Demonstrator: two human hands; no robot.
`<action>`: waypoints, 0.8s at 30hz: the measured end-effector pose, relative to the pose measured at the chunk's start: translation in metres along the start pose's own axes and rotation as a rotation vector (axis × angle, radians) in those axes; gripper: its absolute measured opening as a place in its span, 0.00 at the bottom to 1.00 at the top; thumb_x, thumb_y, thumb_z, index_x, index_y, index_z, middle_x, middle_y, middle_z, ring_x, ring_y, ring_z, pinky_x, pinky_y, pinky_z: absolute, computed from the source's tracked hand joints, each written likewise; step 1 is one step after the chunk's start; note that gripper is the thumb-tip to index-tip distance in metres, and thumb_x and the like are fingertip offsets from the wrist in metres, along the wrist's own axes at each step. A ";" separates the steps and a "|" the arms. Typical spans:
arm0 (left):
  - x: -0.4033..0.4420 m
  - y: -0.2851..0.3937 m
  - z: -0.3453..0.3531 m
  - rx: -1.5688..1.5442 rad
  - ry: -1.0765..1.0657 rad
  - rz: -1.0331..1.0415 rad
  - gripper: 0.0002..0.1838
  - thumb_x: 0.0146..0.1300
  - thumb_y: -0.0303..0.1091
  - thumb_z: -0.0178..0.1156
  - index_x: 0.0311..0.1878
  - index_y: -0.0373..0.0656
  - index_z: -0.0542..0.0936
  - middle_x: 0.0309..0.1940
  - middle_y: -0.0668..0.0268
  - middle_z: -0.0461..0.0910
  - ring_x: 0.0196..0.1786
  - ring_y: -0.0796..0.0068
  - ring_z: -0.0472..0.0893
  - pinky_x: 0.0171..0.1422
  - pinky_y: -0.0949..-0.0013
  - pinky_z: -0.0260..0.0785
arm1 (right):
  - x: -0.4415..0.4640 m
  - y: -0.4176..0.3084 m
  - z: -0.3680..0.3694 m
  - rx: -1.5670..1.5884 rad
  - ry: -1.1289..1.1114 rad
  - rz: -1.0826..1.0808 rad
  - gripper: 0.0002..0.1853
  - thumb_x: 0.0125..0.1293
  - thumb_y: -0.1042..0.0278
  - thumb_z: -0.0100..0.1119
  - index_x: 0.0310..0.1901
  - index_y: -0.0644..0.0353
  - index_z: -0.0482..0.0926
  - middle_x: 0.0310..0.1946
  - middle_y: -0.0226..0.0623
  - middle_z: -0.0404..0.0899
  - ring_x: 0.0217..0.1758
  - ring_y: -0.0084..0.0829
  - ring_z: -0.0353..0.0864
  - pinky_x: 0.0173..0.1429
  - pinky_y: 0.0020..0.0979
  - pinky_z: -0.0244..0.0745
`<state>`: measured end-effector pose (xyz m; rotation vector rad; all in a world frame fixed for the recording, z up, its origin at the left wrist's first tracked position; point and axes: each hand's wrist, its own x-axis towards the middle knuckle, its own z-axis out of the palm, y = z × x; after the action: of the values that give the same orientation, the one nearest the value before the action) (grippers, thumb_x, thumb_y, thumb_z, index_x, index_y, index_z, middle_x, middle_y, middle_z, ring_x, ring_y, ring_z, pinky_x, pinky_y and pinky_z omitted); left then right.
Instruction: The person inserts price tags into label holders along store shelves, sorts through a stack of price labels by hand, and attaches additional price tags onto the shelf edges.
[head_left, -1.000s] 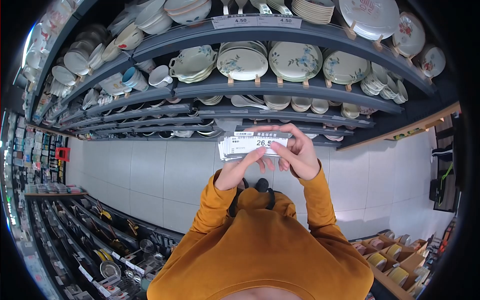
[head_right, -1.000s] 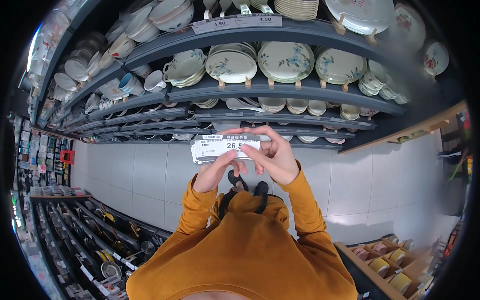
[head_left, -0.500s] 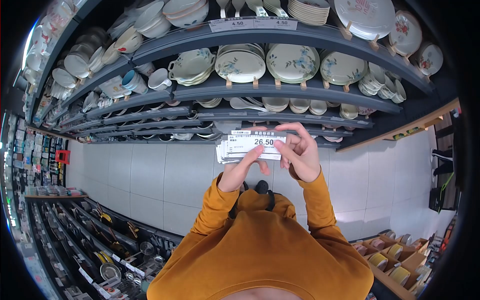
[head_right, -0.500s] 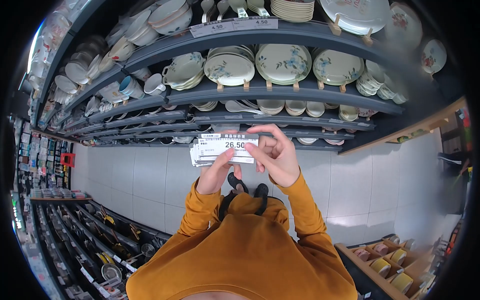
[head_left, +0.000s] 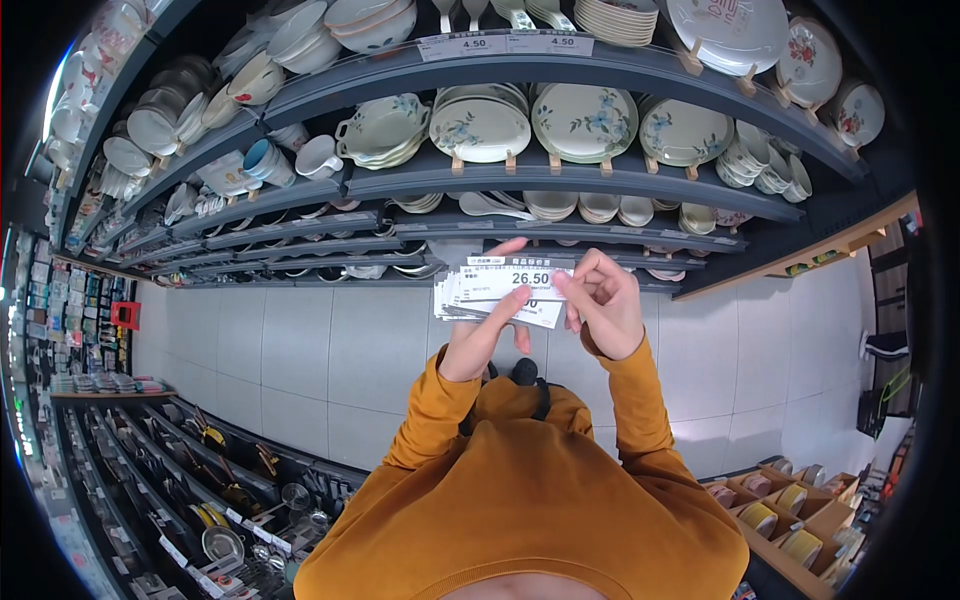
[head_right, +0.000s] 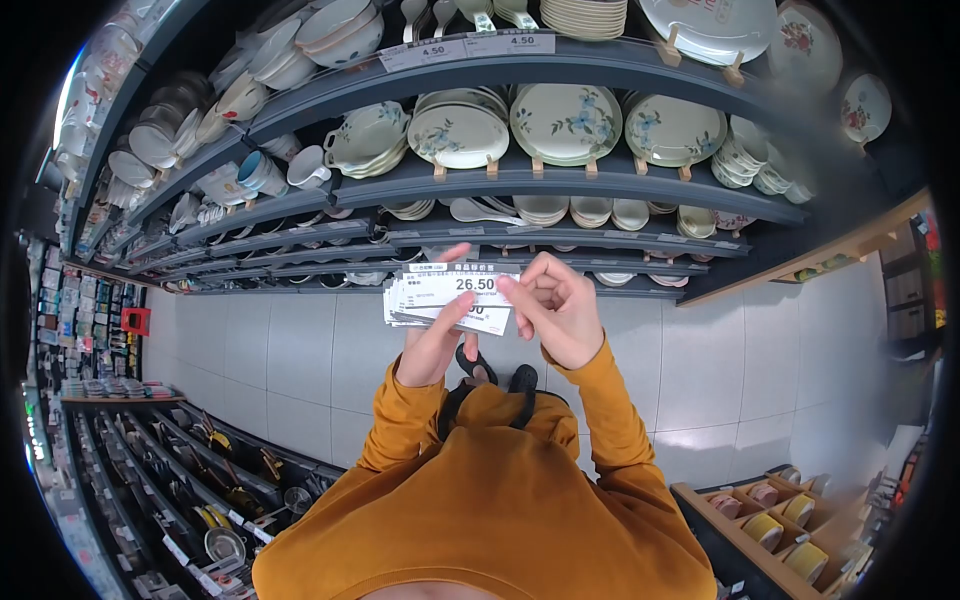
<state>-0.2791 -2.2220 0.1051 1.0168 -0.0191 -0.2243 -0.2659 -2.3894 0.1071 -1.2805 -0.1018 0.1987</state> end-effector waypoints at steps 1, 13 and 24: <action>0.000 0.001 0.001 0.008 0.010 0.012 0.14 0.65 0.29 0.56 0.52 0.36 0.72 0.39 0.63 0.78 0.24 0.76 0.75 0.21 0.76 0.68 | 0.000 -0.001 0.000 -0.024 0.003 0.009 0.10 0.65 0.72 0.60 0.29 0.61 0.69 0.16 0.28 0.72 0.17 0.14 0.67 0.21 0.18 0.59; -0.005 -0.013 -0.023 -0.014 0.040 -0.044 0.14 0.65 0.29 0.57 0.52 0.38 0.71 0.39 0.62 0.78 0.26 0.75 0.75 0.22 0.75 0.67 | 0.000 0.005 -0.003 -0.189 0.028 0.055 0.14 0.67 0.64 0.59 0.26 0.63 0.76 0.16 0.26 0.72 0.17 0.12 0.64 0.21 0.17 0.58; -0.001 -0.012 -0.031 0.003 0.073 -0.076 0.13 0.65 0.31 0.57 0.50 0.40 0.68 0.37 0.62 0.78 0.25 0.74 0.76 0.23 0.73 0.68 | 0.007 0.012 0.001 -0.139 0.151 -0.100 0.14 0.57 0.79 0.66 0.46 0.67 0.78 0.24 0.26 0.76 0.21 0.11 0.69 0.23 0.15 0.63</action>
<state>-0.2787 -2.2017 0.0792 1.0295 0.0850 -0.2564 -0.2601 -2.3837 0.0954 -1.4213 -0.0502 0.0086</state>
